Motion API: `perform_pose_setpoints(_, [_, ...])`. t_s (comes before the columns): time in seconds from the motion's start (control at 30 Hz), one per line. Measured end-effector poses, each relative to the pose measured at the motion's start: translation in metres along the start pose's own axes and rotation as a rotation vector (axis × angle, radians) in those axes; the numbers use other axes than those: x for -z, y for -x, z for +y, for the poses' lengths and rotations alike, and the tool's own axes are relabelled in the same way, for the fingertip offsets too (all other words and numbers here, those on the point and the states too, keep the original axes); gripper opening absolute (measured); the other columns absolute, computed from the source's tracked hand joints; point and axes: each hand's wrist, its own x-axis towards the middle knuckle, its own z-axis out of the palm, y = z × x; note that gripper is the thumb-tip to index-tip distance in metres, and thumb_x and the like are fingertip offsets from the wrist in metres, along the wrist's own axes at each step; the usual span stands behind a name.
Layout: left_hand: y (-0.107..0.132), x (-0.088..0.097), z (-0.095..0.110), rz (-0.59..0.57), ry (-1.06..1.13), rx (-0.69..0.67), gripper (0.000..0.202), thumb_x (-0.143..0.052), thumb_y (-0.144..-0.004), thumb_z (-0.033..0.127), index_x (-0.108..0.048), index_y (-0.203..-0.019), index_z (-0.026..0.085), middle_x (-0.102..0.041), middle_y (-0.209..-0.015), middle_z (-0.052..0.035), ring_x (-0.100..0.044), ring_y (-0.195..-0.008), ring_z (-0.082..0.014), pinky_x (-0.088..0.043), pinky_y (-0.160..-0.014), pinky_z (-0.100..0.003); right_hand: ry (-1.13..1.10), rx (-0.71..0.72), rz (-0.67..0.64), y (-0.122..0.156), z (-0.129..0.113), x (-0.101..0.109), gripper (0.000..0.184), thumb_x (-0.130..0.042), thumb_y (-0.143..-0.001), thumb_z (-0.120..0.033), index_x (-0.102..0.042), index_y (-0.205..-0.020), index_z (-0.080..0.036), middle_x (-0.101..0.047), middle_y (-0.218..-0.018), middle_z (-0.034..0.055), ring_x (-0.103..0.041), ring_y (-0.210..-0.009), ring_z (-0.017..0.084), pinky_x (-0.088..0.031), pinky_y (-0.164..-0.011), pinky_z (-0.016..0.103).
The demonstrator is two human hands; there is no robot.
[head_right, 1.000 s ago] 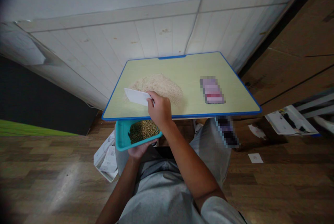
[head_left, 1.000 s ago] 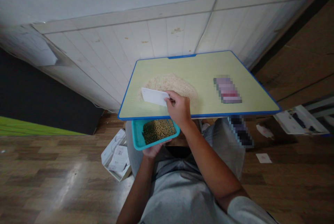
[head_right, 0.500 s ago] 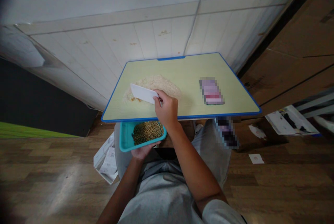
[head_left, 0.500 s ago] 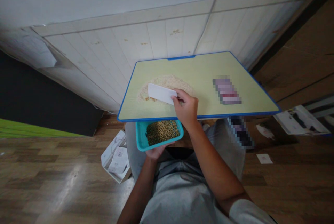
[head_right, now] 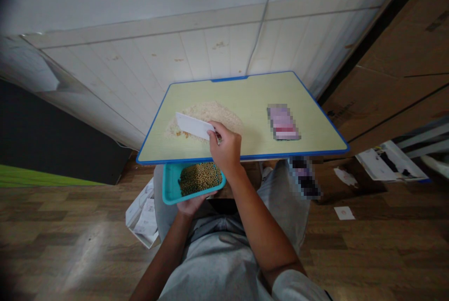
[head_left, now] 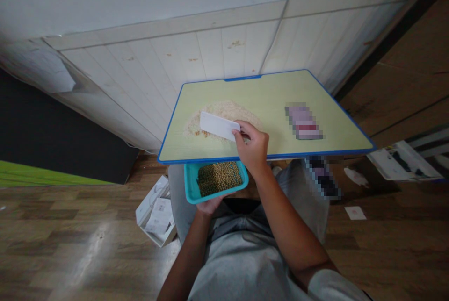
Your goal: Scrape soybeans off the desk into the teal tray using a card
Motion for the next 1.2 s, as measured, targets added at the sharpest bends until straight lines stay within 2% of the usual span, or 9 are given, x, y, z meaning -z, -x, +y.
perform_pose_setpoints(0.23, [-0.001, 0.004, -0.002, -0.052, 0.048, 0.003, 0.065, -0.038, -0.111, 0.074, -0.083, -0.14, 0.039, -0.057, -0.176, -0.0008, -0.02, -0.177, -0.0457, -0.025, -0.132, -0.086, -0.035, 0.036, 0.008, 0.001, 0.003, 0.0, 0.028, -0.061, -0.096, -0.031, -0.085, -0.109, -0.025, -0.088, -0.098, 0.0029, -0.083, -0.087, 0.023, -0.071, -0.085, 0.041])
perform_pose_setpoints(0.43, [-0.001, 0.001, -0.002, -0.052, 0.062, -0.006, 0.067, -0.033, -0.113, 0.071, -0.082, -0.144, 0.037, -0.053, -0.18, -0.0022, -0.026, -0.176, -0.0428, -0.025, -0.135, -0.08, -0.015, 0.016, 0.003, 0.001, 0.002, 0.0, 0.028, -0.061, -0.097, -0.03, -0.085, -0.11, -0.025, -0.089, -0.1, 0.0024, -0.083, -0.089, 0.023, -0.07, -0.086, 0.041])
perform_pose_setpoints(0.53, [-0.001, 0.0, -0.002, -0.074, 0.069, -0.001, 0.063, -0.039, -0.111, 0.07, -0.082, -0.144, 0.036, -0.055, -0.178, -0.0038, -0.028, -0.175, -0.0447, -0.025, -0.133, -0.083, 0.001, -0.001, -0.007, 0.002, 0.001, 0.001, 0.026, -0.062, -0.097, -0.029, -0.085, -0.11, -0.027, -0.089, -0.101, 0.0019, -0.083, -0.091, 0.023, -0.07, -0.088, 0.042])
perform_pose_setpoints(0.6, [-0.001, -0.001, -0.002, -0.077, 0.073, -0.003, 0.062, -0.04, -0.11, 0.069, -0.082, -0.143, 0.036, -0.057, -0.177, -0.003, -0.03, -0.174, -0.0454, -0.027, -0.132, -0.084, 0.0, 0.002, -0.006, 0.002, 0.001, 0.001, 0.026, -0.063, -0.097, -0.029, -0.085, -0.11, -0.027, -0.089, -0.101, 0.002, -0.083, -0.09, 0.023, -0.071, -0.088, 0.042])
perform_pose_setpoints(0.77, [-0.002, 0.003, -0.001, -0.098, 0.059, 0.022, 0.069, -0.028, -0.113, 0.069, -0.084, -0.14, 0.038, -0.057, -0.176, -0.0004, -0.032, -0.174, -0.0434, -0.029, -0.134, -0.08, -0.017, 0.011, 0.005, 0.003, 0.001, 0.0, 0.027, -0.061, -0.097, -0.03, -0.086, -0.108, -0.027, -0.088, -0.099, 0.0018, -0.083, -0.09, 0.023, -0.071, -0.088, 0.042])
perform_pose_setpoints(0.9, [-0.002, 0.004, -0.001, -0.13, 0.077, 0.023, 0.065, -0.037, -0.11, 0.072, -0.081, -0.144, 0.038, -0.057, -0.177, 0.0, -0.027, -0.176, -0.043, -0.024, -0.136, -0.082, -0.014, -0.005, 0.01, 0.003, 0.002, 0.0, 0.026, -0.062, -0.096, -0.029, -0.086, -0.108, -0.027, -0.088, -0.099, 0.0012, -0.083, -0.091, 0.023, -0.071, -0.089, 0.043])
perform_pose_setpoints(1.1, [-0.001, -0.007, 0.001, -0.075, 0.063, 0.01, 0.061, -0.041, -0.11, 0.071, -0.083, -0.14, 0.038, -0.064, -0.17, 0.0006, -0.031, -0.174, -0.045, -0.025, -0.136, -0.082, -0.017, 0.012, 0.011, 0.004, 0.002, 0.0, 0.027, -0.061, -0.098, -0.031, -0.086, -0.109, -0.027, -0.088, -0.099, 0.0021, -0.083, -0.092, 0.023, -0.071, -0.089, 0.043])
perform_pose_setpoints(1.2, [-0.001, -0.007, 0.0, -0.084, 0.075, 0.004, 0.063, -0.044, -0.108, 0.073, -0.083, -0.142, 0.037, -0.059, -0.174, -0.0001, -0.026, -0.176, -0.046, -0.021, -0.137, -0.082, -0.005, -0.003, 0.003, 0.003, 0.002, 0.0, 0.027, -0.061, -0.098, -0.03, -0.085, -0.109, -0.027, -0.088, -0.098, 0.0012, -0.083, -0.09, 0.023, -0.071, -0.089, 0.043])
